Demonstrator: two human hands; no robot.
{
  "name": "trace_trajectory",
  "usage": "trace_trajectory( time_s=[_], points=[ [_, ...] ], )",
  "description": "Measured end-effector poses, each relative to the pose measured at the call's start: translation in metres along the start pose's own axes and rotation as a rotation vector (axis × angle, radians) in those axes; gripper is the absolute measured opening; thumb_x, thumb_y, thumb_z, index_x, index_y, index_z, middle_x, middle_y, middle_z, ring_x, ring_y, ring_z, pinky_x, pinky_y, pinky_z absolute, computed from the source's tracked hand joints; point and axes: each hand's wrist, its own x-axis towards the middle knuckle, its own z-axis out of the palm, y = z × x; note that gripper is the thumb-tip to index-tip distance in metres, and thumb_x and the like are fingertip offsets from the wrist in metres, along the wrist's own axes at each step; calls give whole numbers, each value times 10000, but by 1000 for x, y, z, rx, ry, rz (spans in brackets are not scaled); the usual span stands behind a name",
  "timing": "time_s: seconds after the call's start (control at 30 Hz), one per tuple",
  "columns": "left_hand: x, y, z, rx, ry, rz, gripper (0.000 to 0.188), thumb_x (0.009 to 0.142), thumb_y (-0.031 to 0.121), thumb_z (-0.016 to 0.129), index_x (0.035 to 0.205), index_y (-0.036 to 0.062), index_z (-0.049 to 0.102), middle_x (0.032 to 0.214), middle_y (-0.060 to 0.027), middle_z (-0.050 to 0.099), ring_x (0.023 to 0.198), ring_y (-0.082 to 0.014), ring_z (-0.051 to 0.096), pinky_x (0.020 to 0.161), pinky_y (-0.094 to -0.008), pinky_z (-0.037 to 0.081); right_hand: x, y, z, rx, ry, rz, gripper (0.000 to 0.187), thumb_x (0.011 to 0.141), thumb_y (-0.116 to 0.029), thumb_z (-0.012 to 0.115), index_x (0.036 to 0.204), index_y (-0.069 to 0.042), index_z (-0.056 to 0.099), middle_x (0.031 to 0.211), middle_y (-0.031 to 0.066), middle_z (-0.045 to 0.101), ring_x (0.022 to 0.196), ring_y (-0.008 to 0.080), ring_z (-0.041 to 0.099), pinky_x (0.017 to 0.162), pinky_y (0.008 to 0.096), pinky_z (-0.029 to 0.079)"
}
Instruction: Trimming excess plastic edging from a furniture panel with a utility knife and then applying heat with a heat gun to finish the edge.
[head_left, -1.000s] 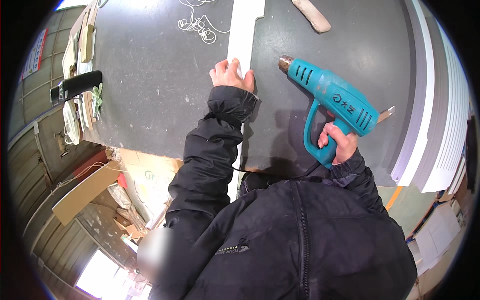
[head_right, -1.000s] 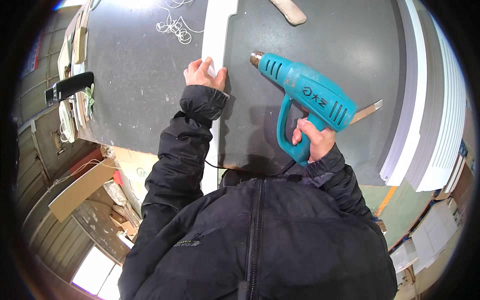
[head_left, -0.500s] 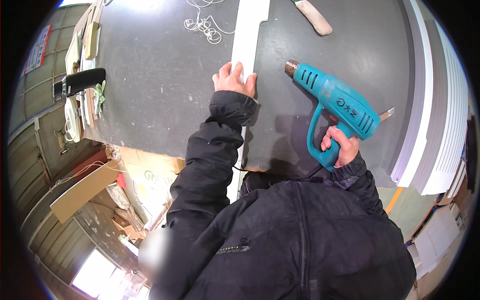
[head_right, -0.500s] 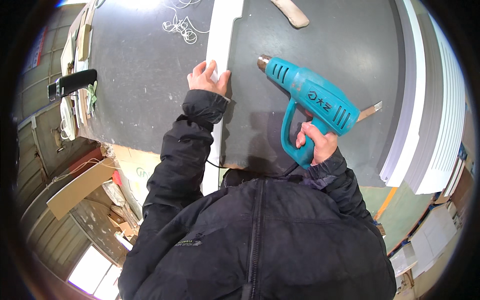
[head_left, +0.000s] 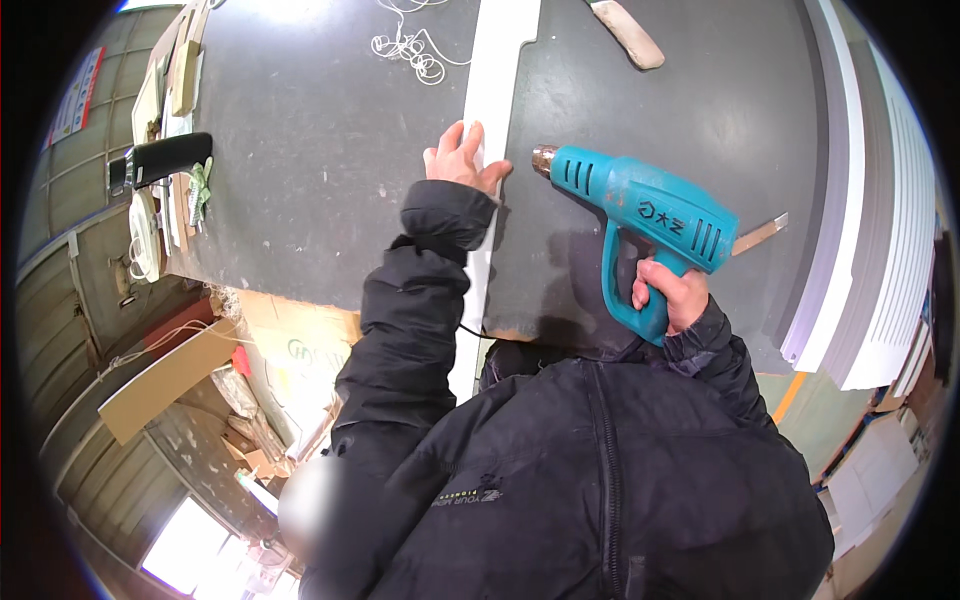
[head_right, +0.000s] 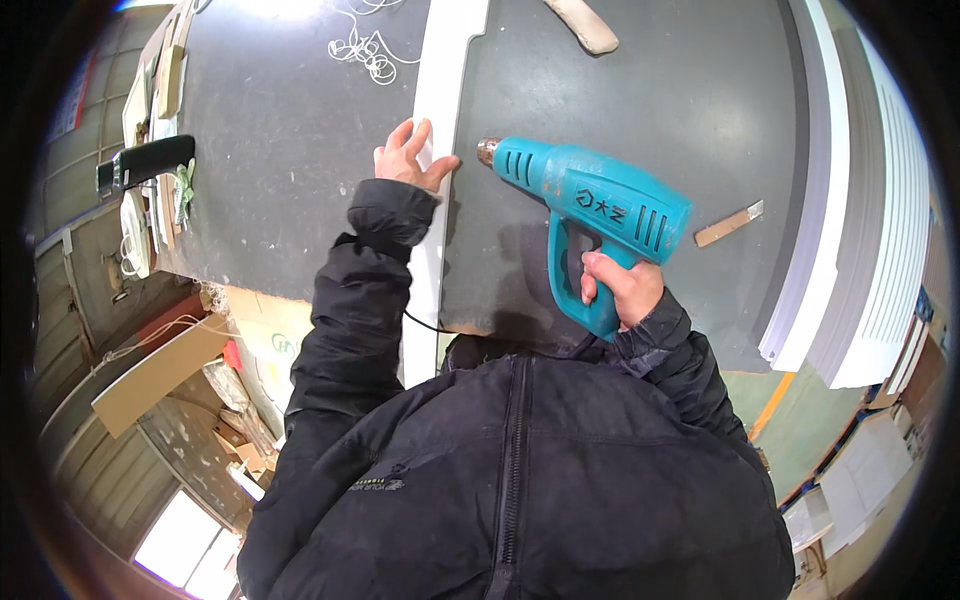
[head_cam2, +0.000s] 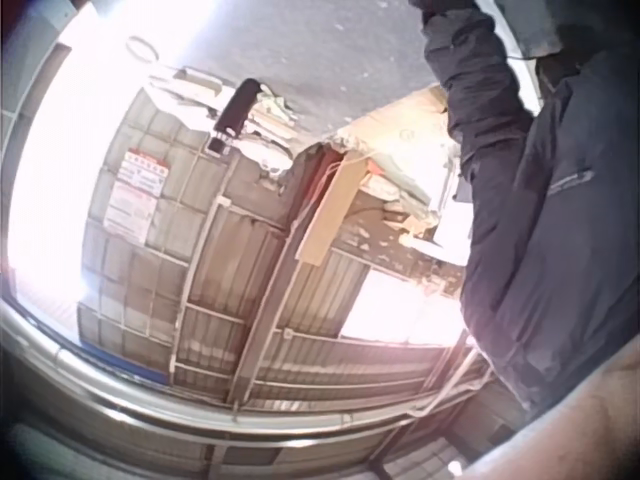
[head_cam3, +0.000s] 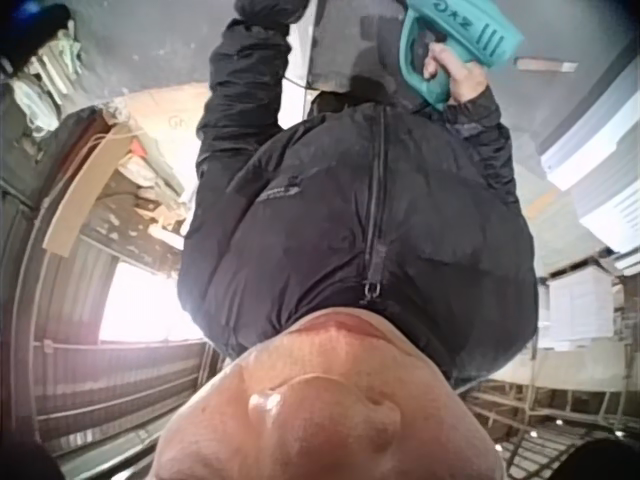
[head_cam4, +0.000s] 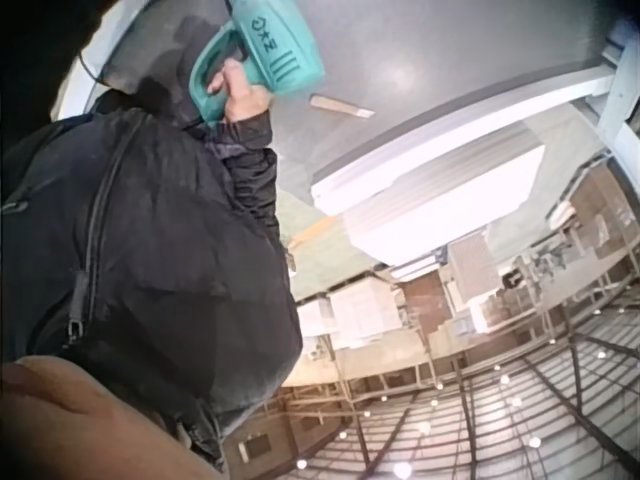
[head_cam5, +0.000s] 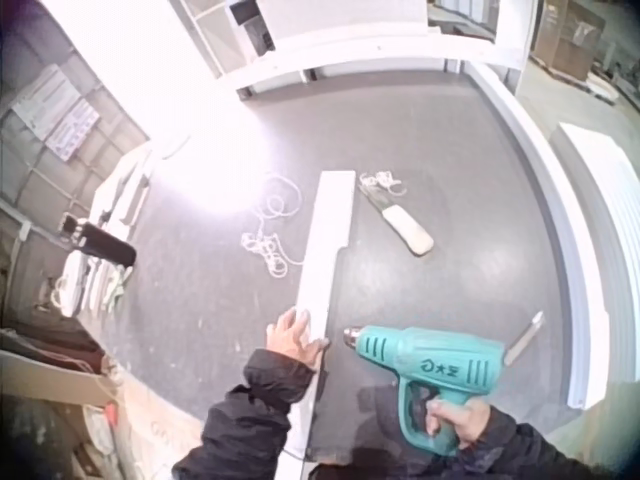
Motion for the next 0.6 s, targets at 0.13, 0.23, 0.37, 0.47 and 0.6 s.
trace_trajectory(
  time_s=[0.13, 0.23, 0.37, 0.47, 0.6],
  points=[
    [0, -3, -24, -61, -348, 48, 975, 621, 246, 875, 1445, 55, 390, 1503, -207, 340, 1213, -473, 443, 1024, -462, 427, 4, -4, 0, -55, -45, 3, 191, 861, -51, 635, 1013, 53, 585, 680, 82, 584, 544, 174, 577, 510, 319, 476],
    [7, 2, -32, -15, -474, 5, 1002, 656, 198, 815, 1504, 57, 299, 1554, -197, 263, 1302, -442, 406, 1085, -447, 390, 8, -7, 3, -128, -106, -30, 178, 867, -46, 623, 1013, 45, 576, 675, 78, 578, 542, 171, 573, 505, 318, 480],
    [14, -12, -36, -150, -501, -5, 877, 659, 85, 704, 1462, 1, 362, 1535, -215, 295, 1247, -389, 496, 1012, -381, 452, 19, -7, 16, -147, -84, -82, 165, 874, -49, 607, 1010, 38, 568, 653, 71, 568, 541, 173, 571, 508, 319, 484],
    [11, -9, -33, -11, -413, 76, 817, 664, 74, 667, 1428, -35, 400, 1513, -216, 336, 1154, -340, 576, 943, -336, 484, 18, -7, 13, -178, -121, -49, 194, 874, -48, 602, 1041, 42, 561, 658, 74, 568, 539, 174, 571, 507, 321, 485],
    [13, -22, -24, -132, -373, 117, 783, 682, 72, 640, 1422, -36, 407, 1507, -201, 355, 1080, -307, 609, 889, -319, 499, 25, -10, 18, -181, -122, -103, 202, 872, -49, 596, 1052, 36, 561, 669, 78, 574, 539, 174, 569, 509, 318, 476]
  ],
)
